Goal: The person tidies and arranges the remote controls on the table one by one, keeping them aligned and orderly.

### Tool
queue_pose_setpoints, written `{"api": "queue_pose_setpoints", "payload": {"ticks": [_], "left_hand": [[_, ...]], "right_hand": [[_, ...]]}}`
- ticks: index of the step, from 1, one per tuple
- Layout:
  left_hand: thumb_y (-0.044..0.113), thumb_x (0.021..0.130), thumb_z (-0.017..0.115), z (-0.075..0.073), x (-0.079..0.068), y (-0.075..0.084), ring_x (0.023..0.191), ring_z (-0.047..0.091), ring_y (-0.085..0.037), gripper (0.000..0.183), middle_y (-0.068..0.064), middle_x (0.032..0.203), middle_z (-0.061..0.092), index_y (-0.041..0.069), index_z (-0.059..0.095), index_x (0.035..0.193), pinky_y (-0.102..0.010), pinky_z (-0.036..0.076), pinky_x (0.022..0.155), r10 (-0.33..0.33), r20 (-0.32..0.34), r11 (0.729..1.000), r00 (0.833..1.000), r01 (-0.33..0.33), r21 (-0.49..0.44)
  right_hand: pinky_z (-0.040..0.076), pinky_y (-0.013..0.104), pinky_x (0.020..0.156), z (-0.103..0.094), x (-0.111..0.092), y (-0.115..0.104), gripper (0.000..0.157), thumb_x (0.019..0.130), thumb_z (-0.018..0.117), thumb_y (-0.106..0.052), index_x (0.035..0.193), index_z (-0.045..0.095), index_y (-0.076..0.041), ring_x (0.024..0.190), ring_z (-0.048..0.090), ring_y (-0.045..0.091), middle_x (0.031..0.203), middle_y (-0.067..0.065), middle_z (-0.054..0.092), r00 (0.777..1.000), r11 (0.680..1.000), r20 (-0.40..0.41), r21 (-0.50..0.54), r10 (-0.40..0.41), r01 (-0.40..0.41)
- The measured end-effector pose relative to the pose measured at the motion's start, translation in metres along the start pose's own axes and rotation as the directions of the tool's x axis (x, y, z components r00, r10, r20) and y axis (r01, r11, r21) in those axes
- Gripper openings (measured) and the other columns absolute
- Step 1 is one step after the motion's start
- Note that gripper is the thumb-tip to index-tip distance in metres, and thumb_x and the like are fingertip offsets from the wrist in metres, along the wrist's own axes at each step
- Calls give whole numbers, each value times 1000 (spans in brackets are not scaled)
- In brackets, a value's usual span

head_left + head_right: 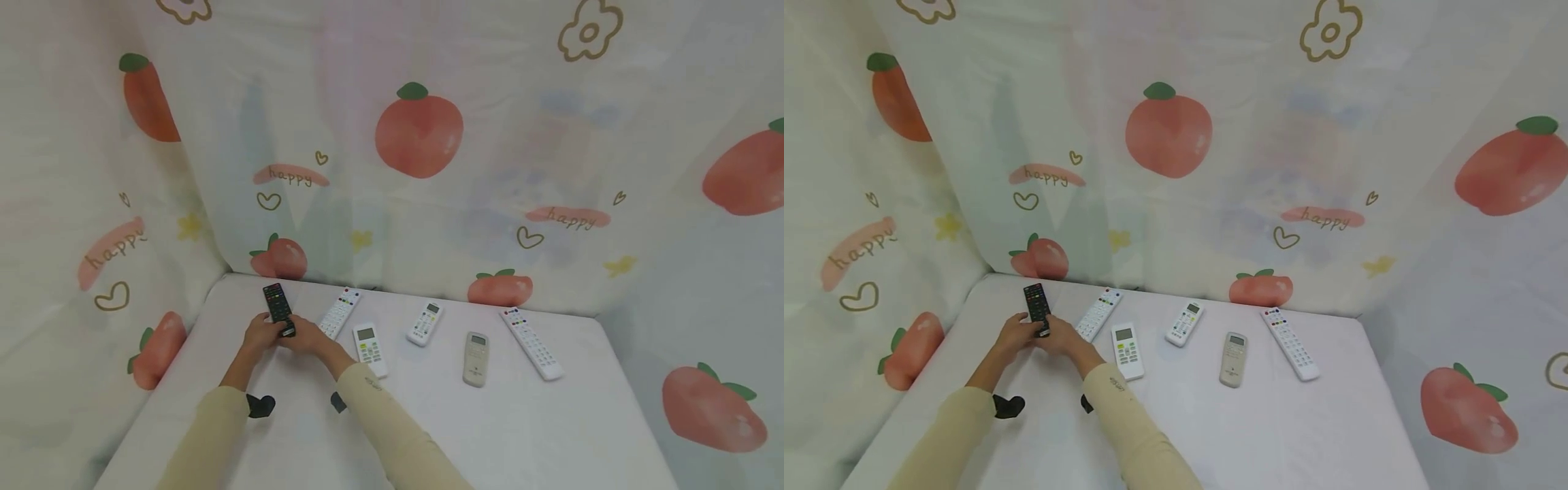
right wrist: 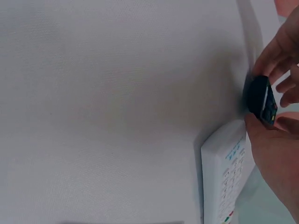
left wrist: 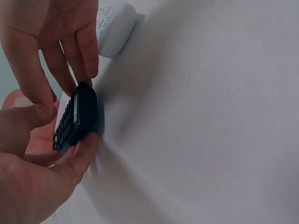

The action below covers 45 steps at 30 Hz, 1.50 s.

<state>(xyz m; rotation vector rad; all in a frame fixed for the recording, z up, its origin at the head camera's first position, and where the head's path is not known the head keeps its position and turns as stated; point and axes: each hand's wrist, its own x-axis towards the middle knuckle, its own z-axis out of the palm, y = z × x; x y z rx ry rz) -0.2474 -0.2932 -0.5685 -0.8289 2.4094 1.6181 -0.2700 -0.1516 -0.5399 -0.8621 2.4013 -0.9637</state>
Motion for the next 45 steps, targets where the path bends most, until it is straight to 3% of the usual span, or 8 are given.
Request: {"api": "queue_pose_setpoints", "payload": {"ticks": [4, 8, 12, 17, 24, 33, 41, 45], "left_hand": [[13, 99, 51, 0, -4, 2, 134, 40, -47, 66, -38, 142, 40, -14, 21, 151, -52, 36, 109, 24, -14, 999, 1000, -24, 29], [10, 98, 51, -3, -5, 1, 131, 44, -47, 65, -38, 140, 43, -14, 22, 150, -52, 37, 108, 30, -3, 998, 1000, -30, 46], [7, 99, 50, -6, -2, -7, 128, 49, -45, 64, -37, 141, 44, -12, 19, 152, -51, 41, 105, 50, 74, 998, 996, -48, -34], [4, 101, 49, -13, -5, -11, 131, 47, -42, 62, -37, 145, 40, -11, 19, 153, -47, 42, 105, 97, 163, 983, 982, -68, -170], [8, 102, 53, -26, -14, -5, 134, 43, -41, 65, -37, 148, 34, -7, 20, 155, -42, 43, 105, 134, 234, 965, 963, -72, -253], [2, 100, 57, -34, -24, -5, 133, 44, -41, 71, -36, 148, 33, -2, 16, 157, -37, 45, 103, 205, 291, 946, 935, -113, -303], [-1, 97, 61, -34, -34, 1, 123, 52, -31, 77, -30, 149, 30, 2, 15, 159, -32, 49, 97, 244, 312, 936, 918, -138, -324], [-1, 96, 61, -36, -43, 1, 116, 55, -24, 80, -31, 149, 28, 3, 11, 159, -29, 51, 95, 262, 332, 936, 906, -155, -317]], "right_hand": [[47, 30, 96, 1, 1, 1, 46, 97, 65, -16, 136, 53, 4, 109, 60, 23, 128, 16, 62, 1000, 1000, -18, 30, 5, -4], [48, 32, 96, 2, 1, 2, 50, 98, 62, -17, 141, 48, 4, 113, 60, 24, 130, 17, 61, 994, 992, -44, 79, 101, -97], [49, 35, 97, 3, 1, 3, 59, 98, 62, -20, 148, 40, 4, 118, 59, 26, 131, 19, 61, 973, 961, -76, 186, 219, -202], [52, 34, 92, 3, 0, 3, 57, 97, 64, -15, 146, 43, 5, 108, 63, 24, 124, 17, 63, 960, 928, -94, 296, 265, -227], [55, 33, 86, 0, -1, 3, 52, 92, 66, -4, 140, 49, 10, 96, 65, 20, 113, 16, 66, 961, 863, -110, 474, 254, -174], [55, 36, 87, -5, -10, 2, 56, 91, 66, 2, 145, 49, 0, 95, 64, 19, 109, 9, 63, 972, 750, -31, 642, 232, -159], [55, 33, 86, -16, -27, 1, 66, 88, 69, 5, 149, 45, -4, 98, 63, 18, 120, 10, 58, 980, 692, -30, 712, 199, -119], [56, 32, 85, -14, -34, -1, 68, 86, 69, 8, 148, 45, -4, 96, 63, 18, 120, 9, 57, 984, 681, -36, 727, 174, -94]]}}
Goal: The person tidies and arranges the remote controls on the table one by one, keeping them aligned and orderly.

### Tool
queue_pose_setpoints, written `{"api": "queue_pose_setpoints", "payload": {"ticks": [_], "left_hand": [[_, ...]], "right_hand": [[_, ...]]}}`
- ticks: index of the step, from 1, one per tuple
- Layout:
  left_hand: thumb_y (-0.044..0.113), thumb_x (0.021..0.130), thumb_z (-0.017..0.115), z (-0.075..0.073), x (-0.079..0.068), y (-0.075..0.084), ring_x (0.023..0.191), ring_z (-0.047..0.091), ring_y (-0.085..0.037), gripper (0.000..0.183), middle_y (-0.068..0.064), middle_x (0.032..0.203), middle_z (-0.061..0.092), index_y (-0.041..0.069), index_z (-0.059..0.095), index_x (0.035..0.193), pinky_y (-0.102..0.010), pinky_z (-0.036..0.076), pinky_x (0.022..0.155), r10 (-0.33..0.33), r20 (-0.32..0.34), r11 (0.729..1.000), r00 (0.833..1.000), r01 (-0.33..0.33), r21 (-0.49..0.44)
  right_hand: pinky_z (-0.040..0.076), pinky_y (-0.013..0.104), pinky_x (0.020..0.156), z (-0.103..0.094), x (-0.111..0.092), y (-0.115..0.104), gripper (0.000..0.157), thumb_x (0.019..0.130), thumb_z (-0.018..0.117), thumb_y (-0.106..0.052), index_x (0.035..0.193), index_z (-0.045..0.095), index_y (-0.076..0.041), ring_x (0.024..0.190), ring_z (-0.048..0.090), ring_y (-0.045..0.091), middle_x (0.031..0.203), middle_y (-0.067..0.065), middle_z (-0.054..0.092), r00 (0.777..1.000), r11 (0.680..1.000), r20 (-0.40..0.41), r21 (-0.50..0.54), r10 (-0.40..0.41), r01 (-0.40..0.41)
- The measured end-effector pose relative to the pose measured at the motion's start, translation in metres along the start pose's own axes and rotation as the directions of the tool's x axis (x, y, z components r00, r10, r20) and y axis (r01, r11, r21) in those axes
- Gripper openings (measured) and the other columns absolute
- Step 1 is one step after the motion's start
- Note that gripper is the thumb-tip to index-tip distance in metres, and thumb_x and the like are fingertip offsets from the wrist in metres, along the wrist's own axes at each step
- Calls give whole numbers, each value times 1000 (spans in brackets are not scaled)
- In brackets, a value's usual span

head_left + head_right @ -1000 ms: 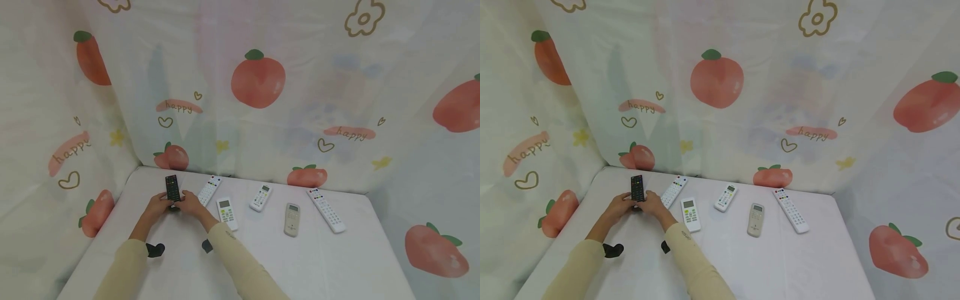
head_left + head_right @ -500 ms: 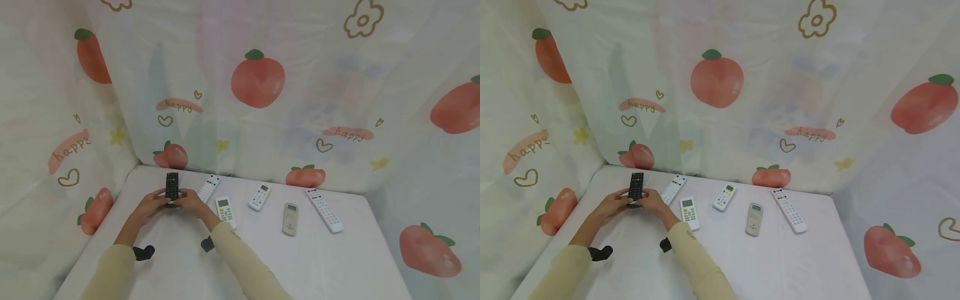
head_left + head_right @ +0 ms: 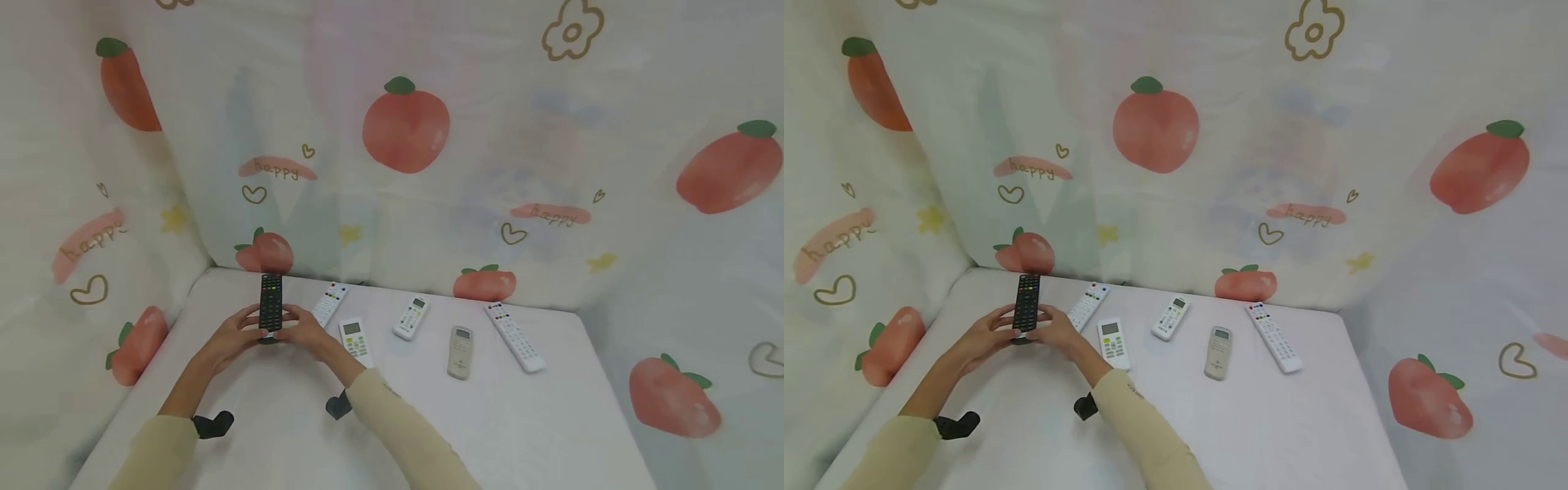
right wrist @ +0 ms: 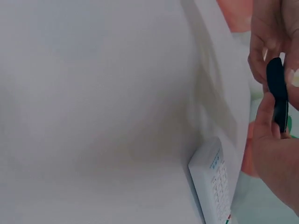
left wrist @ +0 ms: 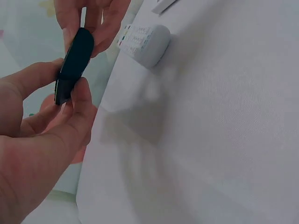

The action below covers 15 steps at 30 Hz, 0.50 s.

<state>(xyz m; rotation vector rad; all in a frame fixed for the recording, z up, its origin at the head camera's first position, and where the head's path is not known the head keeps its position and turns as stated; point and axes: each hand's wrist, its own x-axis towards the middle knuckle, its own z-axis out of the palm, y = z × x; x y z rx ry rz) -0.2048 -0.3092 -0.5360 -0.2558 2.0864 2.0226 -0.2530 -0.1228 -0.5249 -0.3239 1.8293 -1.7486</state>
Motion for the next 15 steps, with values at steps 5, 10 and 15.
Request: {"api": "queue_pose_setpoints", "payload": {"ticks": [5, 10, 15], "left_hand": [[1, 95, 62, 2, -11, 6, 123, 51, -32, 82, -31, 152, 25, 3, 10, 159, -30, 50, 96, 13, 4, 999, 1000, -13, 36], [2, 94, 62, 4, -18, 9, 128, 47, -37, 83, -30, 153, 24, 4, 11, 159, -36, 47, 101, 16, 23, 996, 1000, -19, 93], [2, 94, 63, 4, -26, 12, 126, 50, -37, 87, -31, 154, 21, 4, 6, 159, -39, 46, 102, 26, 70, 992, 997, -35, 125]], "right_hand": [[56, 32, 85, 3, -7, 1, 70, 85, 68, 9, 148, 45, -6, 97, 64, 18, 124, 8, 57, 1000, 1000, 0, 20, -17, 17], [56, 33, 85, 6, -18, 2, 71, 85, 69, 8, 150, 43, -8, 98, 64, 18, 126, 5, 56, 1000, 999, -11, 33, -25, 26], [56, 32, 85, 9, -28, 3, 73, 86, 70, 6, 151, 42, -10, 95, 65, 17, 125, 2, 55, 999, 999, -20, 28, -41, 42]]}}
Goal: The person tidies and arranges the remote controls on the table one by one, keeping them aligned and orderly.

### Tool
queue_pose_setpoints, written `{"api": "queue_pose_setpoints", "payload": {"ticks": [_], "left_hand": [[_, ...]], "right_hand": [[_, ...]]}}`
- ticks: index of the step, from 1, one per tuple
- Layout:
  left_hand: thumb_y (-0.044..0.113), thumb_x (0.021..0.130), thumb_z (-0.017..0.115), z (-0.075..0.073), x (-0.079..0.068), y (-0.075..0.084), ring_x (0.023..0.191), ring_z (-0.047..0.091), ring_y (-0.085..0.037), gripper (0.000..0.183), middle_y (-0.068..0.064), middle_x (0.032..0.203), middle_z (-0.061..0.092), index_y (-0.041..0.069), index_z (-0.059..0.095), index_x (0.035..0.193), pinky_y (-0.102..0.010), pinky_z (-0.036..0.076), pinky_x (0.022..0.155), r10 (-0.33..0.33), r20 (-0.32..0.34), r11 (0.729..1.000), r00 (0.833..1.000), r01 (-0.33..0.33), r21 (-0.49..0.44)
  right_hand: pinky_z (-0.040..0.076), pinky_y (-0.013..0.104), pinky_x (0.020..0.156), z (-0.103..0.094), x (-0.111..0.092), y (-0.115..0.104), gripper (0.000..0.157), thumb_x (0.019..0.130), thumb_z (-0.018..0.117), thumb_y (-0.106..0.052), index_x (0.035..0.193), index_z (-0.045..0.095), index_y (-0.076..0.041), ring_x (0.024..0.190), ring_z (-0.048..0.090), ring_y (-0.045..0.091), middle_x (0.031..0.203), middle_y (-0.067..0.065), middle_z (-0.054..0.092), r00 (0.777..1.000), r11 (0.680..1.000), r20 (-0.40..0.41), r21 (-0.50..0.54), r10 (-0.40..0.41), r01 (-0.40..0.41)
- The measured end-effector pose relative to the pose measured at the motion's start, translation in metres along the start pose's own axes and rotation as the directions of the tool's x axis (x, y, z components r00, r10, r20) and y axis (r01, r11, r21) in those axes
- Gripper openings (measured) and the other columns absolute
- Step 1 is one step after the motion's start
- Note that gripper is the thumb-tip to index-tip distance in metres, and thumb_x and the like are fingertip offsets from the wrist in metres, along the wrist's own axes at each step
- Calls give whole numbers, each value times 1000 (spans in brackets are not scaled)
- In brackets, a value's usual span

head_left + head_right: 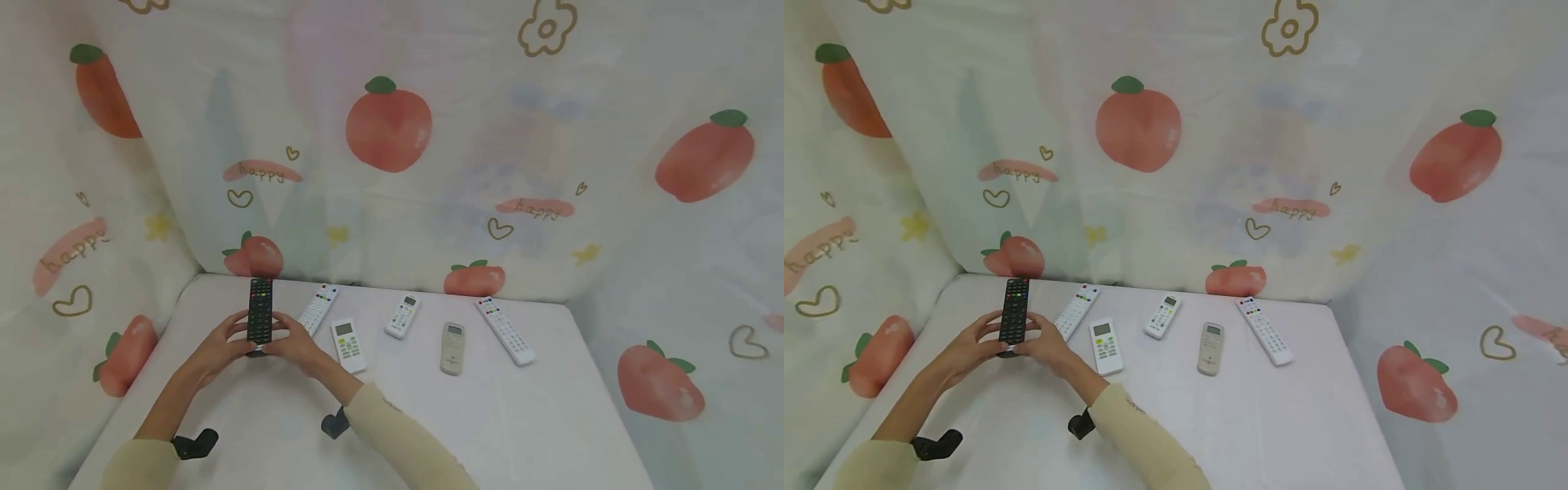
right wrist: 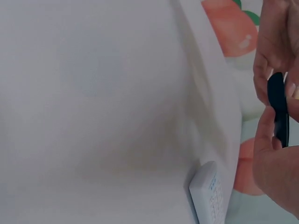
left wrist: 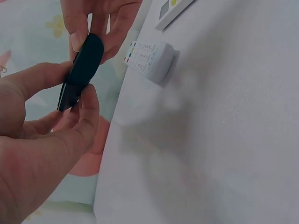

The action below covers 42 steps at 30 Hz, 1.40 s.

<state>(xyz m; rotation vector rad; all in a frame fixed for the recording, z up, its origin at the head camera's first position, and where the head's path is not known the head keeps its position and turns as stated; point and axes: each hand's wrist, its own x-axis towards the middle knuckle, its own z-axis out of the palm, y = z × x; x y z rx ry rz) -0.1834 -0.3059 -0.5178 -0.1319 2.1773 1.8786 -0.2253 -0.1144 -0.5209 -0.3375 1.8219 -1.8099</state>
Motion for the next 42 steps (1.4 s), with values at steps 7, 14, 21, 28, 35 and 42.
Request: {"api": "queue_pose_setpoints", "payload": {"ticks": [7, 14, 21, 28, 35, 42], "left_hand": [[4, 94, 62, 4, -12, 3, 128, 48, -43, 86, -31, 152, 22, 5, 7, 160, -44, 46, 102, 7, 31, 999, 1000, -9, 53], [7, 92, 66, 7, -24, 5, 129, 45, -48, 89, -30, 154, 20, 7, 8, 160, -57, 40, 104, -27, 47, 993, 999, 21, 114], [10, 92, 69, 9, -34, 3, 129, 46, -49, 90, -30, 155, 20, 8, 10, 160, -62, 39, 103, -33, 74, 990, 997, 22, 137], [6, 90, 70, 9, -42, 4, 124, 52, -45, 93, -30, 154, 18, 9, 10, 160, -55, 46, 99, -45, 112, 993, 993, 32, 109], [5, 89, 70, 6, -51, 4, 122, 53, -42, 90, -32, 155, 17, 9, 13, 160, -50, 49, 95, -57, 142, 994, 988, 44, 96], [7, 90, 70, 4, -58, 2, 120, 55, -41, 90, -33, 155, 14, 9, 13, 160, -52, 49, 94, -60, 178, 995, 982, 44, 94]], "right_hand": [[54, 32, 86, 5, -14, 2, 74, 84, 72, 3, 150, 44, -14, 91, 65, 15, 123, -3, 54, 1000, 1000, -25, -14, 13, -14], [52, 34, 88, 10, -32, 2, 74, 83, 72, 2, 149, 45, -16, 90, 64, 14, 120, -5, 53, 998, 1000, -61, -8, 19, -20], [52, 34, 87, 16, -48, 4, 74, 84, 72, 2, 149, 43, -17, 92, 64, 14, 123, -4, 53, 996, 1000, -84, -2, 17, -17], [53, 33, 85, 22, -58, 6, 78, 82, 73, 6, 149, 43, -19, 92, 64, 13, 118, -7, 53, 995, 999, -100, 44, 24, -19], [54, 32, 83, 32, -66, 8, 81, 80, 74, 8, 149, 42, -22, 90, 63, 13, 116, -6, 51, 990, 997, -129, 66, 56, -47], [55, 29, 77, 39, -74, 8, 86, 80, 75, 9, 150, 39, -26, 87, 61, 11, 114, -7, 49, 988, 998, -142, 35, 61, -57]]}}
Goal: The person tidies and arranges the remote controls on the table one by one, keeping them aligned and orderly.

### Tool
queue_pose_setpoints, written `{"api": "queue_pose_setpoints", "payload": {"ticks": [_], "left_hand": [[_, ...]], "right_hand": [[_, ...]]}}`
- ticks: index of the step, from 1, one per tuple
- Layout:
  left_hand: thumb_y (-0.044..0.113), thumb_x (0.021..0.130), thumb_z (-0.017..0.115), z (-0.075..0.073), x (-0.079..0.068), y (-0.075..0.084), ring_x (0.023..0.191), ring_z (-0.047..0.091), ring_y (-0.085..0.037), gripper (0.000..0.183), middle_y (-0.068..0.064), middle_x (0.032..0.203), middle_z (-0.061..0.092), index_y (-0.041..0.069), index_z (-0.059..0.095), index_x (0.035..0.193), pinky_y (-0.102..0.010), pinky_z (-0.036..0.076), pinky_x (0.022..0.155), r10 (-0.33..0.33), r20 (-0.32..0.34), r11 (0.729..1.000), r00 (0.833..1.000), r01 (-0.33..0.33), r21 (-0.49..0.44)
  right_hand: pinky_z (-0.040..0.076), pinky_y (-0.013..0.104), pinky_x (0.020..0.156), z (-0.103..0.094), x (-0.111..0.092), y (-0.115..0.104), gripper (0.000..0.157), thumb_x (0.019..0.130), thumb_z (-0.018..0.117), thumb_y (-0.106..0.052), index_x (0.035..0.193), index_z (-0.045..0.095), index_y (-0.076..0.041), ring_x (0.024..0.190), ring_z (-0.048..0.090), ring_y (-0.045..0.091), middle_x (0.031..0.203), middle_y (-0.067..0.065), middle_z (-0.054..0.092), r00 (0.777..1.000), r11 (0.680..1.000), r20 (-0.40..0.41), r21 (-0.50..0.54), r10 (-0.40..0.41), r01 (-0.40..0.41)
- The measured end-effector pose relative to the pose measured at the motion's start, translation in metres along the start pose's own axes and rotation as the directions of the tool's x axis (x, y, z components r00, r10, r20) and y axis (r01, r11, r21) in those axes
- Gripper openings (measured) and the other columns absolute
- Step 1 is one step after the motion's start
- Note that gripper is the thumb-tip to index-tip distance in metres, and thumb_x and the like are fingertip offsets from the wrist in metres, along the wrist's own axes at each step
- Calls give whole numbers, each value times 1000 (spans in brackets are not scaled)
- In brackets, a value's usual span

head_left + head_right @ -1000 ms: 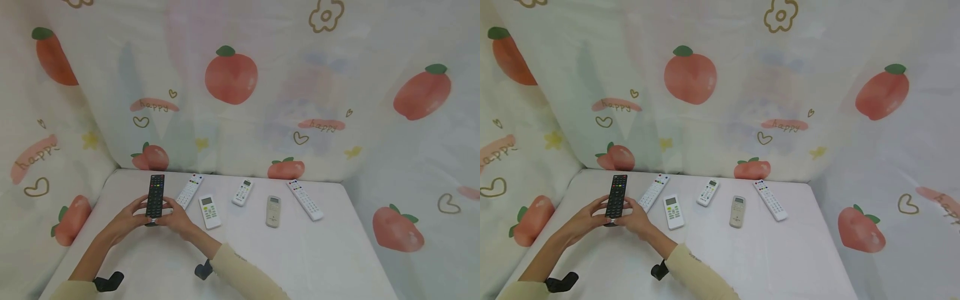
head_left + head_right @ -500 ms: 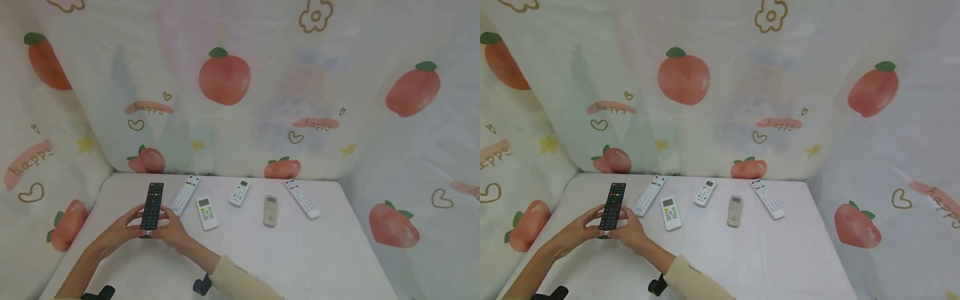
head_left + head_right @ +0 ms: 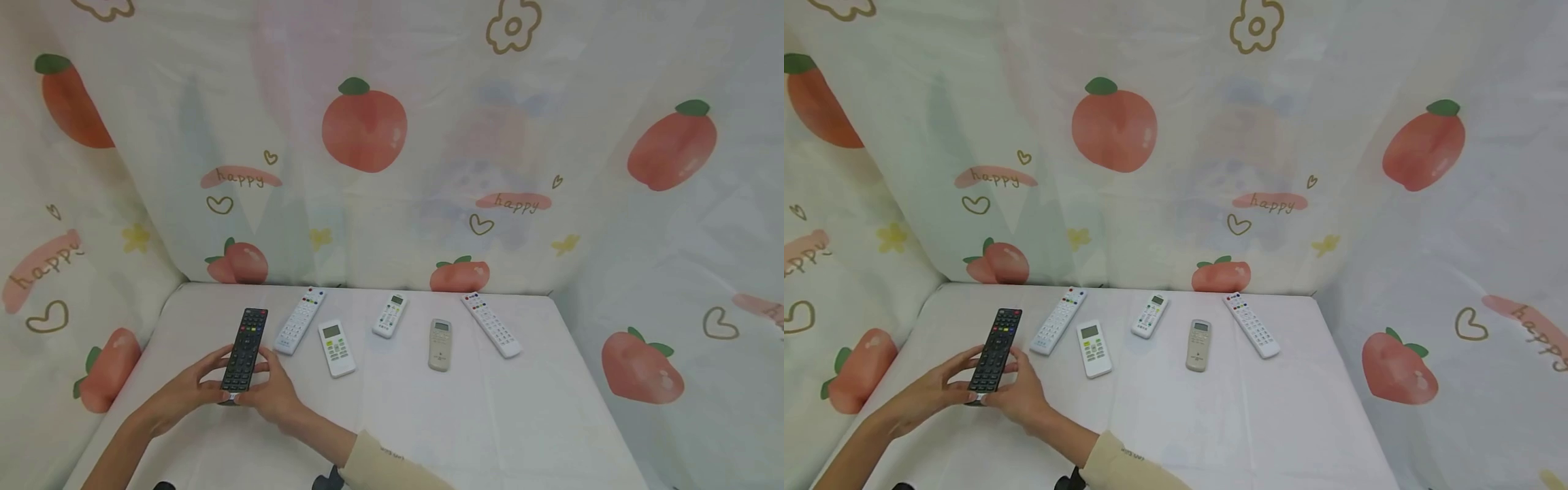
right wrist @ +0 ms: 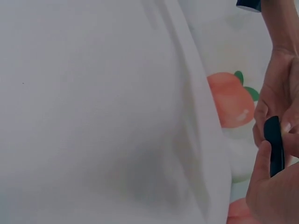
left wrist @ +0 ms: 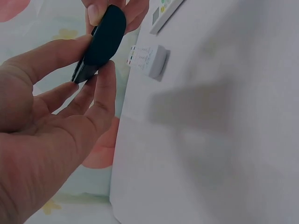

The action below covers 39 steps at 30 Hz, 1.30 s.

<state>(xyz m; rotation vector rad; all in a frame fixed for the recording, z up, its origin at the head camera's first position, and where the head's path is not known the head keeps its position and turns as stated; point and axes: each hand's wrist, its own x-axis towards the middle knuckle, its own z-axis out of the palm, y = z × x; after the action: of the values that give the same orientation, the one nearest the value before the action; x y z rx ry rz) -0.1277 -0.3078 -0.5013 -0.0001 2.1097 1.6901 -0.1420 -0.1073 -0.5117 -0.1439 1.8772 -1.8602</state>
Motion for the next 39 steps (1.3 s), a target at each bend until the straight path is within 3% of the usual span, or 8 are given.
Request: {"api": "queue_pose_setpoints", "payload": {"ticks": [7, 15, 31, 39], "left_hand": [[6, 91, 69, -1, -6, -7, 118, 57, -38, 90, -37, 154, 12, 6, 9, 159, -46, 50, 92, 25, 63, 1000, 998, -24, -16], [3, 89, 69, 1, -16, -17, 118, 57, -41, 92, -41, 152, 11, 1, 8, 158, -42, 52, 89, 28, 82, 999, 996, -25, -38], [0, 85, 68, 9, -28, -52, 113, 59, -41, 92, -45, 149, 14, -2, 10, 157, -50, 51, 89, -116, 46, 993, 992, 117, -6], [1, 83, 70, 11, -30, -59, 111, 59, -41, 92, -45, 147, 18, -3, 14, 156, -53, 51, 89, -170, -6, 984, 986, 170, 46]], "right_hand": [[54, 26, 75, 6, -5, 9, 87, 80, 75, 7, 150, 35, -25, 87, 61, 10, 115, -7, 48, 1000, 1000, 3, -26, 0, 0], [54, 25, 75, 12, -10, 19, 87, 79, 74, 9, 149, 33, -22, 86, 62, 10, 114, -3, 45, 999, 1000, 36, 11, 27, -28], [53, 30, 76, 29, -18, 50, 83, 77, 77, 10, 145, 36, -14, 81, 60, 14, 120, 1, 49, 993, 992, 26, -47, 119, -118], [51, 33, 87, 35, -17, 58, 84, 74, 79, 7, 144, 38, -13, 88, 57, 15, 115, 0, 50, 991, 985, 11, -114, 130, -128]]}}
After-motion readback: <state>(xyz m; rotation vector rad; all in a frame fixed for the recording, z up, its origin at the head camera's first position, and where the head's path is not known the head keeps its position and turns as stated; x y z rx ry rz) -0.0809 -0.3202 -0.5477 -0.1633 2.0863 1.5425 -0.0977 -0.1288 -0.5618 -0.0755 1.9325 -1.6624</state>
